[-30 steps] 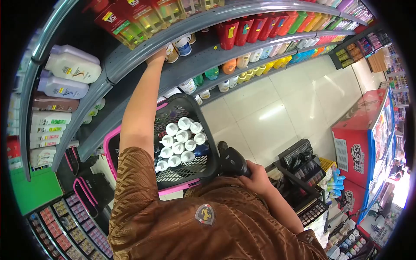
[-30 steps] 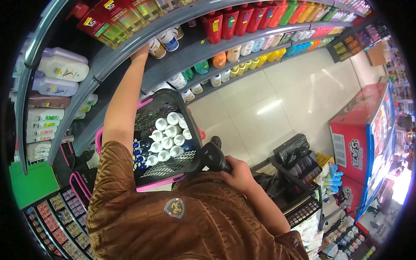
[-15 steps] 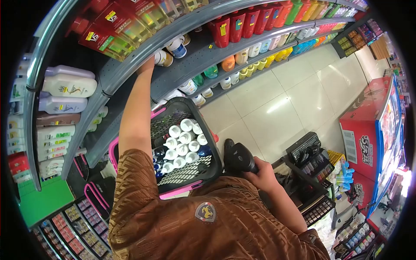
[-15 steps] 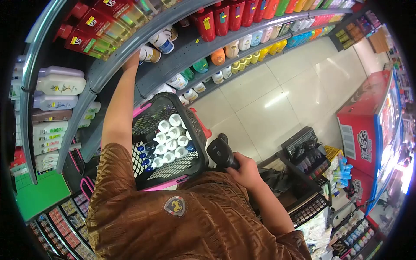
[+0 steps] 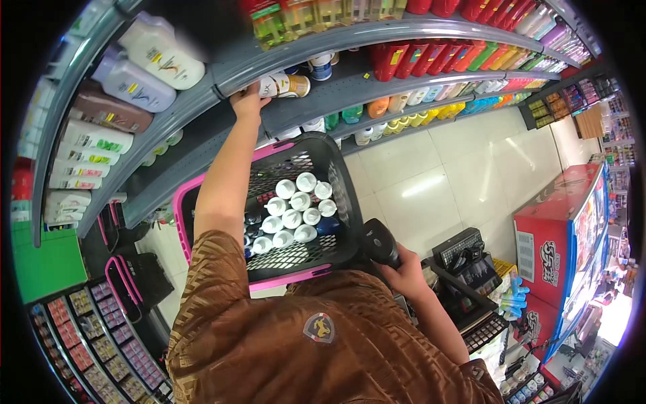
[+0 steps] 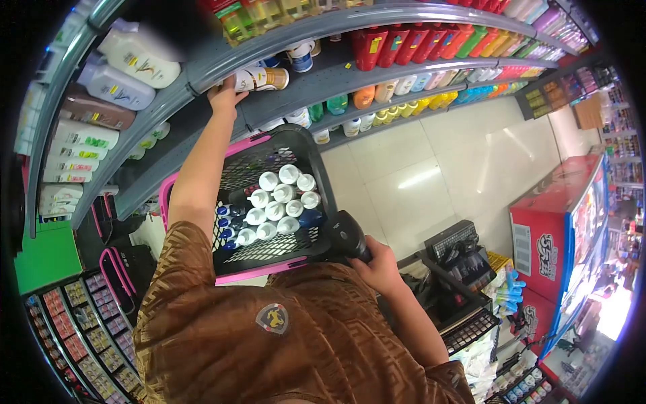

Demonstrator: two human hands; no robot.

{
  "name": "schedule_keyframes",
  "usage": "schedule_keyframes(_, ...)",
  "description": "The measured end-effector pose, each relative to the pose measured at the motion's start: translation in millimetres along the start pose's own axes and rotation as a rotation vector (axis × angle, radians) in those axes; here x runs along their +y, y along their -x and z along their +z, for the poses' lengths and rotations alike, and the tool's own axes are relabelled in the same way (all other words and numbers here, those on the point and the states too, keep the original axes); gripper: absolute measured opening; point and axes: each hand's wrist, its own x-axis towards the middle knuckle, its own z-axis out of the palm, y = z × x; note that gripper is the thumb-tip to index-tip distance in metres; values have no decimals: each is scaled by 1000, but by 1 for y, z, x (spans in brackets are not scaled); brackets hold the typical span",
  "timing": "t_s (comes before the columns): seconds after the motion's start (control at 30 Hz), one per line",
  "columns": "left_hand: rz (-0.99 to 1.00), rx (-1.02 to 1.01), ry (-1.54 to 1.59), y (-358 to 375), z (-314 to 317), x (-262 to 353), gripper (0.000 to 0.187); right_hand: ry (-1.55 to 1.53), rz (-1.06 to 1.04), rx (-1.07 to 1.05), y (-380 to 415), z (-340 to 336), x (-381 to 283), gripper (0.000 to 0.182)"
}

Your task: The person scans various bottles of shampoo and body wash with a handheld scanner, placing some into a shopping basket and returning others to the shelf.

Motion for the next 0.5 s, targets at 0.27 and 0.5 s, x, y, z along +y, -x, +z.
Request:
schedule_keyframes(0.27,-308,-143,224,64,-177,46,43,-63,121,-86,-17,67,-9,25)
schedule_keyframes(0.5,-148,-269,-134,146,-289,95,44,-305,362,-146,-42,92,1,28)
